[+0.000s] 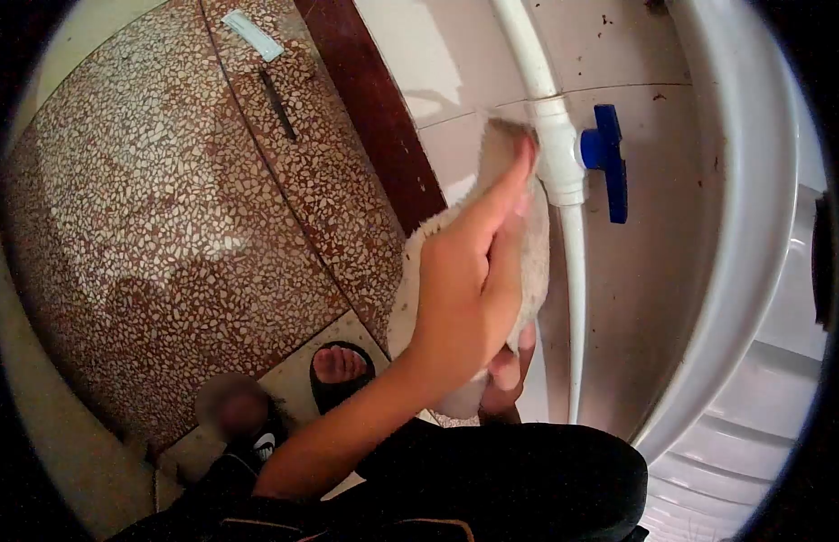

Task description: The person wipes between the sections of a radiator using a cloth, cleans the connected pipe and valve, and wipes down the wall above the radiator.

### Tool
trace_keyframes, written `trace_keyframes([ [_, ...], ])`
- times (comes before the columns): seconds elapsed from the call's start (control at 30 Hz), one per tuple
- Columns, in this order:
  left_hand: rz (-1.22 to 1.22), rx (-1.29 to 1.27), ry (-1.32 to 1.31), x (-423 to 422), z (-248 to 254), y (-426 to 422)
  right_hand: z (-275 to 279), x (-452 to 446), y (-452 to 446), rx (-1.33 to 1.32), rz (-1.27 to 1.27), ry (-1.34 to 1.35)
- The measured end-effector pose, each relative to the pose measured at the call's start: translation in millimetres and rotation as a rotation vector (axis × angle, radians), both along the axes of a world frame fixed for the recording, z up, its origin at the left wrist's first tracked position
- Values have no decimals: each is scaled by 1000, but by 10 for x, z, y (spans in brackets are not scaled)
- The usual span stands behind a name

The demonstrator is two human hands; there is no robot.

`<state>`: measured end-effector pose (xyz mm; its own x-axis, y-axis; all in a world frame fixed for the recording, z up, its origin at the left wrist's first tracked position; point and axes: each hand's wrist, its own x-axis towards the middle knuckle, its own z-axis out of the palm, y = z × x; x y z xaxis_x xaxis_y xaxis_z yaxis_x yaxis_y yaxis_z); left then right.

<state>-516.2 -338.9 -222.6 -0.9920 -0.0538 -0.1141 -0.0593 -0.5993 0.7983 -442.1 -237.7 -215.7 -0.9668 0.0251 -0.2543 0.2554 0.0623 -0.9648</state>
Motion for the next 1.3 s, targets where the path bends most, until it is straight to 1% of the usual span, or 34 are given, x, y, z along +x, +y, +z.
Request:
trace_keyframes([
  [0.03, 68, -14, 26, -77, -15, 8, 15, -15, 10, 9, 12, -1],
  [0.1, 139, 70, 32, -183, -25, 38, 3, -32, 26, 50, 59, -11],
  [0.13, 138, 71, 33, -150, -46, 51, -27, -29, 56, 92, 100, -8],
  [0.2, -22, 98, -77, -36, -97, 39, -119, -20, 115, 177, 206, -10],
  [0.23, -132, 151, -155, 43, -47, 2, -173, 3, 71, -8, 72, -39],
  [0.27, -123, 147, -156, 3, -60, 21, -222, 16, 25, -191, -60, -74],
  [0.33, 19, 226, -30, -101, -120, 108, -205, 22, -19, -360, -194, -127],
  [0.37, -103, 384, -135, -177, -169, 107, -122, -14, -66, -230, -151, -106],
  [0.4, -104, 390, -146, -206, -217, 113, -41, -52, -111, -102, -107, -84],
  [0.43, -122, 526, -128, -238, -266, 114, -13, -77, -126, 22, -59, -54],
  [0.5, -157, 747, -117, -246, -281, 119, -95, -65, -72, -17, -28, -6],
  [0.57, -171, 712, -152, -167, -272, 88, -147, -20, -3, -55, 5, 44],
  [0.63, -179, 676, -171, -157, -253, 63, -155, -14, 96, 74, 158, 105],
  [0.67, -164, 592, -137, -137, -233, 46, -141, -12, 107, 76, 154, 98],
  [0.73, -153, 512, -118, -115, -199, 43, -91, -13, 61, 58, 116, 80],
  [0.8, -86, 549, -82, -206, -168, 67, -58, -61, -3, 12, 87, 89],
  [0.83, -77, 545, -84, -209, -197, 91, -39, -98, -39, 1, 12, 57],
  [0.87, -83, 622, -88, -211, -240, 135, -19, -116, -54, -5, -62, 29],
  [0.9, -90, 698, -85, -241, -251, 147, -99, -85, 33, 1, -10, 95],
  [0.93, -89, 697, -76, -213, -250, 146, -60, -56, 27, 1, -6, 103],
  [1.0, -120, 743, -199, -40, -221, 60, 29, 43, 11, 173, 25, -91],
  [1.03, -114, 743, -198, 23, -233, -7, 27, 70, 100, 243, 161, -67],
  [1.07, -191, 743, -171, 103, -238, -76, -10, 93, 196, 247, 163, -76],
  [1.1, -275, 744, -143, 158, -239, -96, -54, 121, 273, 285, 306, 11],
  [1.13, -278, 745, -148, 176, -245, -79, -58, 159, 305, 302, 377, 56],
  [1.17, -224, 711, -169, 181, -254, -62, -52, 180, 313, 316, 446, 102],
  [1.23, -113, 669, -161, 170, -283, -48, 43, 128, 217, 72, 231, -131],
  [1.27, -118, 669, -154, 166, -303, -43, 30, 125, 197, 73, 228, -123],
  [1.3, 0, 500, -46, 168, -325, -40, 5, 132, 165, 92, 218, -86],
])
